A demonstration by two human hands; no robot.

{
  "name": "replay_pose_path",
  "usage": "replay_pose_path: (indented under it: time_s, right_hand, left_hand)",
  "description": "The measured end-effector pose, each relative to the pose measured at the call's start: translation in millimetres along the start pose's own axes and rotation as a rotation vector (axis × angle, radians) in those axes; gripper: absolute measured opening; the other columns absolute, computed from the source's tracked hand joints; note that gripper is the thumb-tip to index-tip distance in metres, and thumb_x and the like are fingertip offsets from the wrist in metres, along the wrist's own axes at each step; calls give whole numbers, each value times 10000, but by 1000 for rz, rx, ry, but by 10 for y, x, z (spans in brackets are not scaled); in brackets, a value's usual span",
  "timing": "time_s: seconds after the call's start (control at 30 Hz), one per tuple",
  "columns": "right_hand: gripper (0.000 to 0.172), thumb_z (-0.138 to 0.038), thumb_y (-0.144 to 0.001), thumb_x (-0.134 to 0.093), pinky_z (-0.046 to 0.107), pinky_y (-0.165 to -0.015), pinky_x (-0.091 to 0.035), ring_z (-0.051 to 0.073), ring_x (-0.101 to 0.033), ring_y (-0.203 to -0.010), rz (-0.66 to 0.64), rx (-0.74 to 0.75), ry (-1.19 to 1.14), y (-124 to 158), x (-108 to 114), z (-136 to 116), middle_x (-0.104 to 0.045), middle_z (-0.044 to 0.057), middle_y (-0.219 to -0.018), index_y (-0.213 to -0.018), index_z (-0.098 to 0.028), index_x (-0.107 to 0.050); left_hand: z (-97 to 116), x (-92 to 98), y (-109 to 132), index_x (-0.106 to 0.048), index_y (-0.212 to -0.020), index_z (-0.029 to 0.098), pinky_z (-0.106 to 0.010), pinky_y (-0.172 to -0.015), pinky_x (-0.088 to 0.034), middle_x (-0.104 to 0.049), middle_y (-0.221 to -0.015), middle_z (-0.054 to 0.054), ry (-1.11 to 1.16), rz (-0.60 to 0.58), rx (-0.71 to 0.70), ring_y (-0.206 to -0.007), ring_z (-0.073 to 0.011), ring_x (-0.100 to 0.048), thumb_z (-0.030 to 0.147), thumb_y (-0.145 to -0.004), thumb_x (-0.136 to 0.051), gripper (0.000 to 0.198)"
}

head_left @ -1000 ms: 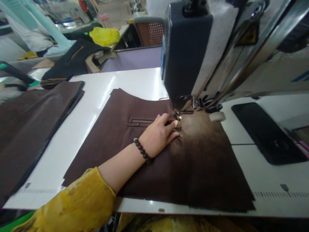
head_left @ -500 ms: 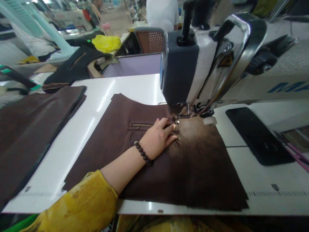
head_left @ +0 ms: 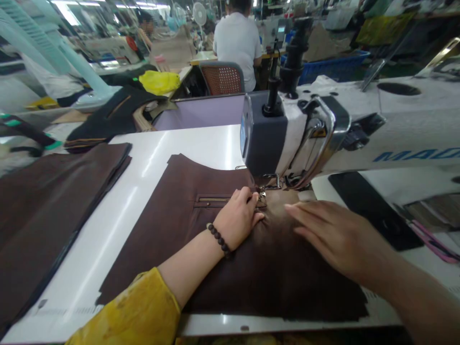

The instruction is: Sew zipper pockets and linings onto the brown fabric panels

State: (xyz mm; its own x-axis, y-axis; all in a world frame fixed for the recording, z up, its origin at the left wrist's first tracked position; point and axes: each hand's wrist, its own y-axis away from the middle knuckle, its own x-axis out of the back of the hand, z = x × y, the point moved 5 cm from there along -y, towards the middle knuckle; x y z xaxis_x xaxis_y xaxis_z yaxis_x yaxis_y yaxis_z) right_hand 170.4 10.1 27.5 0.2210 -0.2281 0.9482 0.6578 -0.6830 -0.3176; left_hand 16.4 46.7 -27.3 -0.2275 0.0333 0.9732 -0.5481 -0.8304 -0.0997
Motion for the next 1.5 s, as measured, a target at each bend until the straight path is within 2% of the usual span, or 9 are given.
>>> replay_pose_path:
  time_s: [0.13, 0.2, 0.37, 0.77, 1.1, 1.23, 1.37, 1.43, 1.5]
  right_hand:
    - [347, -221, -798, -556, 325, -692, -469, 214, -543, -868, -147, -46, -52, -224, -444, -97, -580, 95, -1015, -1131, -136, -512]
    - [376, -226, -772, -591, 329, -681, -457, 229, -529, -892, -176, -54, -39, -263, -538, -104, -565, 98, -1035, -1130, -139, -516]
    - [344, -222, -773, -586, 288, -636, -435, 208, -520, -890, -181, -36, -45, -261, -511, -75, -561, 89, -1013, -1105, -151, -527]
    - [315, -247, -826, -506, 325, -761, -427, 219, -498, -967, -164, -69, -103, -214, -570, -35, -533, 99, -1100, -1131, -170, -525]
    - [319, -232, -819, -500, 347, -710, -446, 246, -533, -931, -103, -49, -85, -219, -565, -28, -548, 117, -1103, -1129, -164, -530]
    - [309, -261, -860, -429, 364, -746, -445, 246, -550, -936, -65, -102, -288, -240, -528, 93, -561, 119, -1109, -1136, -175, -537]
    - [303, -326, -891, -368, 290, -672, -460, 197, -602, -792, 3, -309, -618, -264, -539, 372, -651, 65, -835, -891, -168, -627]
    - [337, -364, -882, -384, 273, -615, -455, 189, -606, -708, 26, -359, -638, -268, -550, 443, -643, 54, -718, -749, -166, -622]
    - [333, -375, -872, -409, 260, -586, -443, 177, -602, -664, 31, -367, -636, -272, -557, 444, -640, 42, -688, -700, -169, -607]
  left_hand:
    - [-10, 12, -5, -439, -1125, 69, -426, -883, -414, -437, -989, -112, 0, -12, 2, -939, -235, -468, 303, -824, -521, 390]
    - [-9, 13, -6, -440, -1124, 61, -421, -880, -416, -439, -983, -113, 2, -16, 0, -937, -239, -467, 307, -823, -520, 396]
    - [3, 15, -12, -454, -1107, 50, -412, -867, -424, -444, -983, -123, 10, -7, -17, -958, -253, -446, 300, -824, -515, 382]
    - [-8, 4, -2, -446, -1124, 55, -402, -842, -435, -443, -982, -118, 0, -20, -8, -920, -245, -457, 308, -834, -493, 387]
    - [-15, 28, -46, -471, -1111, 30, -404, -878, -413, -454, -987, -131, 5, -38, 8, -927, -253, -454, 309, -833, -495, 394]
    - [-21, 20, -48, -462, -1136, 43, -400, -899, -396, -450, -997, -122, 8, -46, 16, -936, -247, -447, 311, -838, -488, 401]
    - [-16, 10, -47, -467, -1132, 37, -398, -906, -390, -450, -995, -128, -3, -57, 9, -940, -248, -443, 316, -838, -488, 406]
    - [-17, 3, -44, -462, -1136, 29, -403, -908, -388, -449, -993, -132, -5, -59, 11, -940, -249, -444, 322, -840, -483, 417]
    - [-20, 1, -40, -451, -1146, 33, -411, -908, -389, -446, -996, -130, -4, -57, 16, -940, -248, -445, 325, -839, -485, 425]
